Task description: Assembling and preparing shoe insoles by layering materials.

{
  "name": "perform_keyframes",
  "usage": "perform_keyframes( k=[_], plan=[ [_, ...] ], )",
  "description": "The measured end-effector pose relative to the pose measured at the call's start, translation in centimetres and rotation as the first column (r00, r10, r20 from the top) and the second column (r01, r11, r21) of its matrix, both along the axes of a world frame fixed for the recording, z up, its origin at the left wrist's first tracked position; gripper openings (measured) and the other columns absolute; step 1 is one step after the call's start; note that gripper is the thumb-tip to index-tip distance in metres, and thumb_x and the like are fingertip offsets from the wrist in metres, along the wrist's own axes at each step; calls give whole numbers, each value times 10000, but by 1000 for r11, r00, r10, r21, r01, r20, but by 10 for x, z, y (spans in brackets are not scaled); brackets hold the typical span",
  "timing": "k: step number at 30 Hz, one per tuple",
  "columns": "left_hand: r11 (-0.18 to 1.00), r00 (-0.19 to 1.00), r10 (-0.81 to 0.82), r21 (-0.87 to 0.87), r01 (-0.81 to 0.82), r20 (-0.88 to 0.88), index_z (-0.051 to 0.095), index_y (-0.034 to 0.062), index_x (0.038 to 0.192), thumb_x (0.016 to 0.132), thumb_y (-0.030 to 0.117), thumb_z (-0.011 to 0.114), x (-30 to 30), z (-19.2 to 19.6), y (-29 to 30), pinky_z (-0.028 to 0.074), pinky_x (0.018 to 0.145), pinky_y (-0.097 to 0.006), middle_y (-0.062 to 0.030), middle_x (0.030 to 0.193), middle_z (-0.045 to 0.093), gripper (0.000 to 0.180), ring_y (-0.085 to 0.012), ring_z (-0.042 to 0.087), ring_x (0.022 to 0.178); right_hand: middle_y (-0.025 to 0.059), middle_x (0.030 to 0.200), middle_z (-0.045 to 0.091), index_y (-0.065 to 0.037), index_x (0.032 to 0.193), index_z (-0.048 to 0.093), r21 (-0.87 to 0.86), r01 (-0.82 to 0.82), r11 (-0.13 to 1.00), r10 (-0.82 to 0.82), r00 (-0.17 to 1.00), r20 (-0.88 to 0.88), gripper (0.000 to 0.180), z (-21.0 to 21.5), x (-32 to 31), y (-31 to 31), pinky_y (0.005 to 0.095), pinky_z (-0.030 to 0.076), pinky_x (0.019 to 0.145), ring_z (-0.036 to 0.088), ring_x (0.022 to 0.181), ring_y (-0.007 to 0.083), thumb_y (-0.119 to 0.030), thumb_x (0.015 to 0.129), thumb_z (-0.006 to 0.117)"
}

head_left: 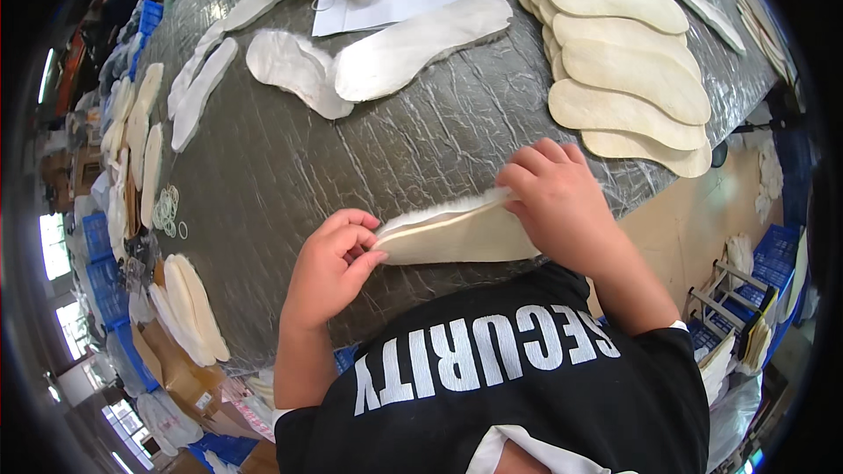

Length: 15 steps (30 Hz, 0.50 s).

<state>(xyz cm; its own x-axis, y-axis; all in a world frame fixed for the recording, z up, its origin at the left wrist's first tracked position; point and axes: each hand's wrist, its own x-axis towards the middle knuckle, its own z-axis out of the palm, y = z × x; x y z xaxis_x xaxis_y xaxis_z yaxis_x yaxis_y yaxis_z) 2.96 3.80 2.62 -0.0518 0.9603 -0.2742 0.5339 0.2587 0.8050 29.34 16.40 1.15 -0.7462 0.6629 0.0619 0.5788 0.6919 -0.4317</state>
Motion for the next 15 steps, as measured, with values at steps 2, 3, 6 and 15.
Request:
perform_keyframes(
  k=[2, 3, 6, 15],
  plan=[
    [999, 999, 27, 19, -27, 34, 636, -22, 823, 740, -36, 688, 5, 0, 2, 449, 629, -223, -78, 1042, 620, 98, -84, 552, 722, 61, 920, 626, -81, 946, 631, -15, -83, 996, 80, 983, -163, 222, 0, -24, -7, 410, 422, 876, 560, 989, 267, -110, 740, 711],
    [998, 996, 47, 35, -50, 70, 636, -23, 823, 743, -33, 686, 8, -1, 4, 445, 629, -219, -77, 1043, 619, 95, -81, 546, 720, 76, 937, 636, -75, 974, 636, -20, -163, 986, 148, 936, -320, 230, -2, -37, -10, 421, 424, 902, 571, 993, 277, -102, 755, 702],
    [990, 981, 63, 116, -86, 185, 643, -30, 862, 842, 32, 661, 6, -16, 12, 453, 616, -222, -81, 1022, 624, 67, -77, 553, 708, 128, 902, 651, -33, 988, 633, -292, -314, 903, 202, 913, -355, 210, -20, -69, -14, 423, 464, 843, 618, 921, 326, -126, 802, 665],
    [911, 732, 411, -279, -305, 543, 626, -30, 1096, 943, 120, 591, -1, -48, -2, 475, 577, -213, -58, 892, 674, 217, -98, 627, 734, 144, 848, 622, 4, 939, 643, -653, -243, 718, -117, 882, -456, 121, -27, -73, 1, 364, 486, 724, 621, 793, 293, -77, 849, 643]
  ],
)
